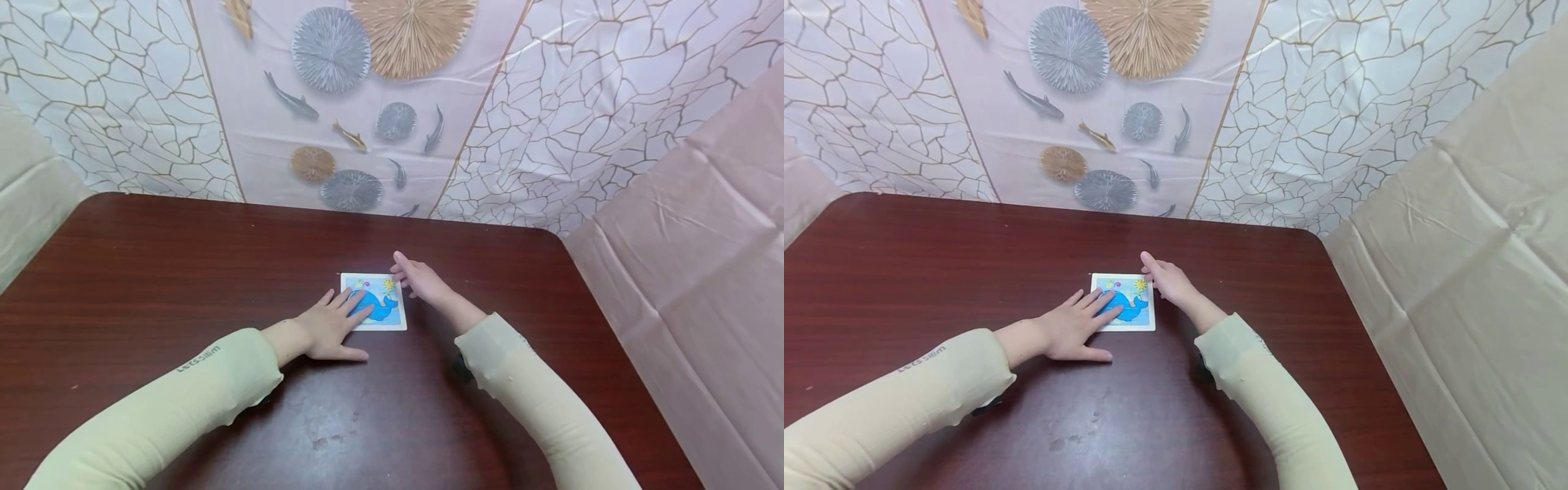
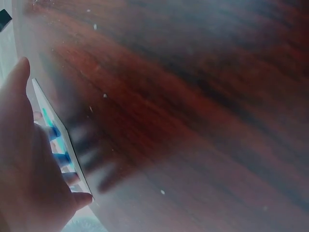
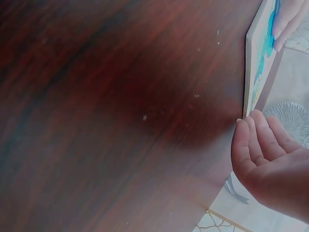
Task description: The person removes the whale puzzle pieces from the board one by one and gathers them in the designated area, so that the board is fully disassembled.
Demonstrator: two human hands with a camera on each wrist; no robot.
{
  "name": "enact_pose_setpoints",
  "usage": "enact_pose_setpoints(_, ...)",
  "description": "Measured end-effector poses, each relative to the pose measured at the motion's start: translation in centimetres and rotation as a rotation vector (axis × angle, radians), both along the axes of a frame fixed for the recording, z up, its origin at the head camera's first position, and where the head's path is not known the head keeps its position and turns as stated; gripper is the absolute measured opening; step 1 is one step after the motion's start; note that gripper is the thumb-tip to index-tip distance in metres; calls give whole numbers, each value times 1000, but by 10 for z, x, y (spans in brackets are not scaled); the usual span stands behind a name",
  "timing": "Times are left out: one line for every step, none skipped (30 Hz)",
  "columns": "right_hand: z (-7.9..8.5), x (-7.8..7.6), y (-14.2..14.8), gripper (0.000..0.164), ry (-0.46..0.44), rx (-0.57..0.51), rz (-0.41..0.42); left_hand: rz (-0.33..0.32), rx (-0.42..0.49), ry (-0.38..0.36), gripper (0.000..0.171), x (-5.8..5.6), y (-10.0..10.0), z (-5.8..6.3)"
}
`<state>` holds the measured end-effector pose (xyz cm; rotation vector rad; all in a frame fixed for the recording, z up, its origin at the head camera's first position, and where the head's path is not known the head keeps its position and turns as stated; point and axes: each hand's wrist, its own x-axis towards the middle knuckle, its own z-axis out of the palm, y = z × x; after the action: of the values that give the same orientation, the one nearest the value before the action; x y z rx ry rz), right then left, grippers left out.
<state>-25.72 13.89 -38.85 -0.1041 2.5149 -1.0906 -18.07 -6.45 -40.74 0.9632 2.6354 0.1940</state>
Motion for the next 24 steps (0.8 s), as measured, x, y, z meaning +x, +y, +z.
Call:
enact_pose_setpoints(0, -1, 0, 67, 2, 4, 5, 0, -2, -1, 84, 0, 0, 0)
enact_pose_setpoints(-1, -2, 0, 67, 2, 5, 6, 0, -3, 0, 84, 0, 0, 0)
enact_pose_setpoints(-1, -3, 0, 67, 1, 2, 2, 0, -4, 0, 84, 0, 0, 0)
enact_pose_setpoints(-1, -3, 0, 67, 4, 2, 1, -1, -5, 0, 84, 1, 0, 1)
enact_pose_setpoints(-2, -4, 0, 67, 7, 5, -3, -1, -5, -1, 84, 1, 0, 1)
enact_pose_setpoints(-2, -4, 0, 67, 9, 9, -10, 0, -5, -2, 84, 1, 0, 1)
enact_pose_setpoints(-2, -4, 0, 67, 9, 16, -18, 0, -5, -3, 84, 1, 0, 1)
enact_pose_setpoints(-2, -4, 0, 67, 9, 23, -28, 0, -5, -3, 84, 1, 0, 1)
enact_pose_setpoints(-2, -4, 0, 67, 10, 35, -36, 1, -5, -3, 84, 1, 0, 2)
enact_pose_setpoints(-1, -3, 0, 68, 10, 49, -41, 1, -6, -1, 84, 1, 0, 2)
enact_pose_setpoints(-1, -2, 1, 68, 8, 59, -47, 1, -7, 1, 84, 1, 0, 2)
enact_pose_setpoints(-1, -2, 1, 68, 6, 67, -54, 1, -8, 2, 84, 1, 0, 2)
enact_pose_setpoints(-1, -2, 1, 68, 7, 73, -57, 0, -9, 4, 84, 0, 0, 1)
enact_pose_setpoints(-1, -1, 1, 68, 10, 80, -59, -2, -10, 6, 84, 0, 0, 1)
enact_pose_setpoints(-1, -1, 1, 68, 13, 84, -62, -3, -10, 7, 84, 0, 0, 1)
enact_pose_setpoints(-1, -1, 1, 68, 17, 88, -63, -3, -9, 7, 84, 0, 0, 1)
enact_pose_setpoints(-1, -1, 1, 68, 21, 90, -63, -3, -8, 6, 84, 0, 0, 1)
enact_pose_setpoints(-2, -1, 1, 68, 25, 94, -63, -4, -7, 6, 84, 0, -1, 0)
enact_pose_setpoints(-2, -1, 1, 67, 29, 99, -62, -4, -6, 5, 84, 0, -1, 0)
enact_pose_setpoints(-2, -1, 1, 67, 30, 102, -64, -3, -5, 4, 84, 0, -1, 0)
enact_pose_setpoints(-2, -1, 1, 67, 32, 105, -63, -2, -5, 3, 84, 0, -1, 0)
enact_pose_setpoints(-2, -1, 1, 66, 34, 109, -61, -1, -4, 2, 84, 0, -1, 0)
enact_pose_setpoints(-2, 0, 1, 66, 35, 114, -57, 0, -4, 1, 84, 0, -1, 0)
enact_pose_setpoints(-2, 0, 1, 65, 36, 119, -58, 0, -5, 1, 84, 0, -1, 0)
